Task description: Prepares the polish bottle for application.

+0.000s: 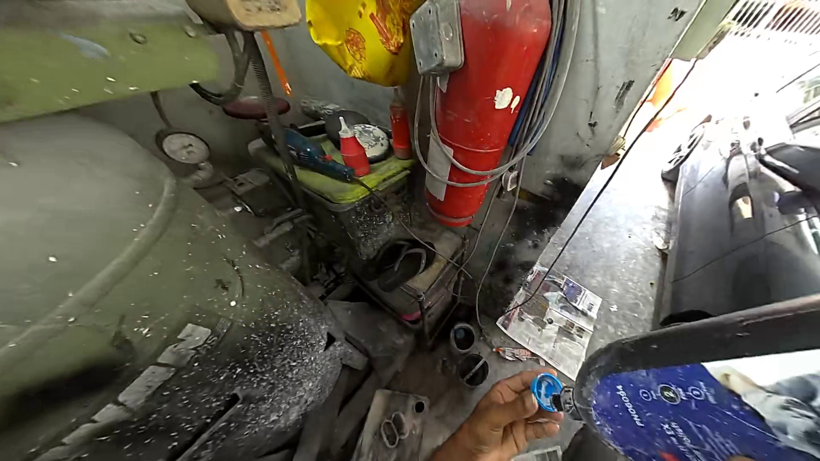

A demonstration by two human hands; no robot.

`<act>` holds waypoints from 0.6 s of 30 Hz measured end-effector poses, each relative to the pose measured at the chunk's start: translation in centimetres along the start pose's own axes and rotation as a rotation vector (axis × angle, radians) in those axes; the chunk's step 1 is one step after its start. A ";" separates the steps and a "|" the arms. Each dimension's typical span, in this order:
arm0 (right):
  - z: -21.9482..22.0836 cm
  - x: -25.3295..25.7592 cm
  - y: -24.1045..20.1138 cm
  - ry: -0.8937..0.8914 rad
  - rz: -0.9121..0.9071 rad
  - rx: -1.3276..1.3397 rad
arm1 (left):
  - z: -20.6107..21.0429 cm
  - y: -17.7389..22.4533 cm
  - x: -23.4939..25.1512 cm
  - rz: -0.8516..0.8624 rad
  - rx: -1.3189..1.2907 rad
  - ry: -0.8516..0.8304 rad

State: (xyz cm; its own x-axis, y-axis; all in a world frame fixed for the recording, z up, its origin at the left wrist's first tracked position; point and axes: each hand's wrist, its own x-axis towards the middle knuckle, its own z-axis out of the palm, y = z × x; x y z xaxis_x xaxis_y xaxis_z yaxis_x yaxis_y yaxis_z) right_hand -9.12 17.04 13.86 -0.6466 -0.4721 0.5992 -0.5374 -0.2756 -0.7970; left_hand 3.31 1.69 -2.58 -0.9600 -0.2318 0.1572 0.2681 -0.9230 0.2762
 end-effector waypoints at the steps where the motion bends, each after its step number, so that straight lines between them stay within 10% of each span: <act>1: 0.1 0.1 0.2 -0.013 0.011 0.016 | 0.2 0.0 0.1 -0.007 0.005 -0.002; 18: 0.7 0.3 0.7 0.219 0.018 -0.067 | 0.7 0.1 1.2 -0.044 -0.001 -0.061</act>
State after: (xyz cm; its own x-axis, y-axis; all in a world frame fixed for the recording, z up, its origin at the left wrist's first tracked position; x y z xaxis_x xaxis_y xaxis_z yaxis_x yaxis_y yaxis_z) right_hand -9.34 16.07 13.44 -0.7546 -0.2818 0.5927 -0.5544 -0.2094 -0.8054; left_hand 2.25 1.57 -1.70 -0.9642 -0.1715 0.2024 0.2253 -0.9323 0.2829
